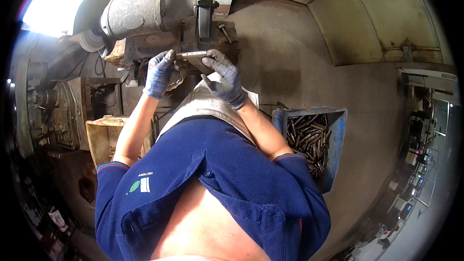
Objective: The person uses a bench grinder to sharpen or smooth small cylindrical metal parts, picking them from a container and placing them back after the grinding is complete.
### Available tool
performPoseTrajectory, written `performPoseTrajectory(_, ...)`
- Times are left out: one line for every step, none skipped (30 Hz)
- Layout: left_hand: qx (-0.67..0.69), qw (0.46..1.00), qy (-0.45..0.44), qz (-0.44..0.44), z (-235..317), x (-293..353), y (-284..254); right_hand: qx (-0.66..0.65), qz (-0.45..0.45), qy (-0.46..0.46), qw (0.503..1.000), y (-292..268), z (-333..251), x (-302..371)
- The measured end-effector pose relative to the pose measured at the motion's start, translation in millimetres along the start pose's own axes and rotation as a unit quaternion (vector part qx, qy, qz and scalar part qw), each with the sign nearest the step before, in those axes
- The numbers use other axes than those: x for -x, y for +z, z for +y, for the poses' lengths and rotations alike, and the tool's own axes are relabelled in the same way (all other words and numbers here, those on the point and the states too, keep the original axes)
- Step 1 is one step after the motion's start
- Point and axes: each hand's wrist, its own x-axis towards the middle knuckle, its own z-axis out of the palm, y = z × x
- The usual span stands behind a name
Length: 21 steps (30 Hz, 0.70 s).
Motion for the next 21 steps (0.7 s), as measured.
performPoseTrajectory(0.003,1.0,-0.018,0.006,4.3,-0.6,3.3,0.021,-0.004,-0.011,1.0,-1.8,-3.6,-0.1)
performPoseTrajectory(-0.05,0.998,-0.006,0.03,9.0,1.6,13.2,0.044,-0.006,-0.022,0.999,-2.0,-0.1,1.7)
performPoseTrajectory(-0.039,0.999,-0.004,0.022,9.8,1.2,17.7,0.038,-0.003,-0.018,0.999,-1.8,1.3,2.8)
performPoseTrajectory(-0.028,0.999,-0.002,0.016,10.2,0.3,20.6,0.033,0.0,-0.014,0.999,-1.7,2.4,3.3)
performPoseTrajectory(-0.016,1.0,0.0,0.009,10.2,-0.6,22.4,0.027,0.002,-0.011,1.0,-1.8,2.9,3.2)
performPoseTrajectory(-0.032,0.999,0.01,0.017,7.7,-1.5,22.6,0.025,0.006,-0.001,1.0,-2.0,3.0,2.7)
performPoseTrajectory(-0.047,0.998,0.029,0.01,5.0,-2.9,20.9,0.023,0.009,0.009,1.0,-2.0,3.1,2.6)
performPoseTrajectory(-0.062,0.997,0.047,0.004,2.7,-4.6,18.4,0.02,0.013,0.019,1.0,-2.0,3.4,2.3)
performPoseTrajectory(-0.077,0.995,0.066,-0.003,1.5,-5.6,17.0,-0.029,0.018,0.061,0.998,-1.0,6.3,3.8)
performPoseTrajectory(-0.1,0.992,0.072,-0.005,1.8,-6.0,17.6,-0.078,0.024,0.102,0.991,1.1,12.2,7.6)
performPoseTrajectory(-0.123,0.989,0.077,-0.006,2.4,-6.3,18.4,-0.126,0.029,0.142,0.981,3.6,19.0,11.2)
performPoseTrajectory(-0.146,0.986,0.083,-0.007,2.8,-6.8,19.2,-0.183,0.05,0.208,0.959,7.7,26.9,13.3)
performPoseTrajectory(-0.147,0.986,0.083,-0.004,1.5,-7.3,18.8,-0.144,0.047,0.186,0.971,7.8,28.8,11.4)
performPoseTrajectory(-0.148,0.985,0.083,0.0,-1.1,-8.3,18.1,-0.103,0.045,0.163,0.98,7.6,30.3,9.9)
performPoseTrajectory(-0.15,0.985,0.083,0.004,-4.1,-9.8,17.0,-0.063,0.043,0.14,0.987,7.6,31.5,8.6)
performPoseTrajectory(-0.131,0.989,0.063,0.006,-7.0,-11.7,15.1,-0.067,0.052,0.144,0.986,9.6,32.2,8.1)
performPoseTrajectory(-0.113,0.993,0.044,0.008,-10.5,-14.6,12.4,-0.061,0.063,0.145,0.986,11.3,32.5,7.1)
performPoseTrajectory(-0.095,0.995,0.024,0.01,-15.1,-18.5,9.1,-0.056,0.074,0.146,0.985,12.8,32.2,5.4)
performPoseTrajectory(-0.091,0.996,0.023,0.009,-23.6,-25.2,3.6,-0.049,0.085,0.147,0.984,13.6,32.3,4.3)
performPoseTrajectory(-0.086,0.996,0.021,0.009,-33.2,-33.0,-2.6,-0.063,0.077,0.163,0.982,14.1,35.8,5.0)
performPoseTrajectory(-0.081,0.996,0.02,0.009,-42.7,-40.2,-8.4,-0.076,0.069,0.179,0.979,14.6,42.3,6.7)
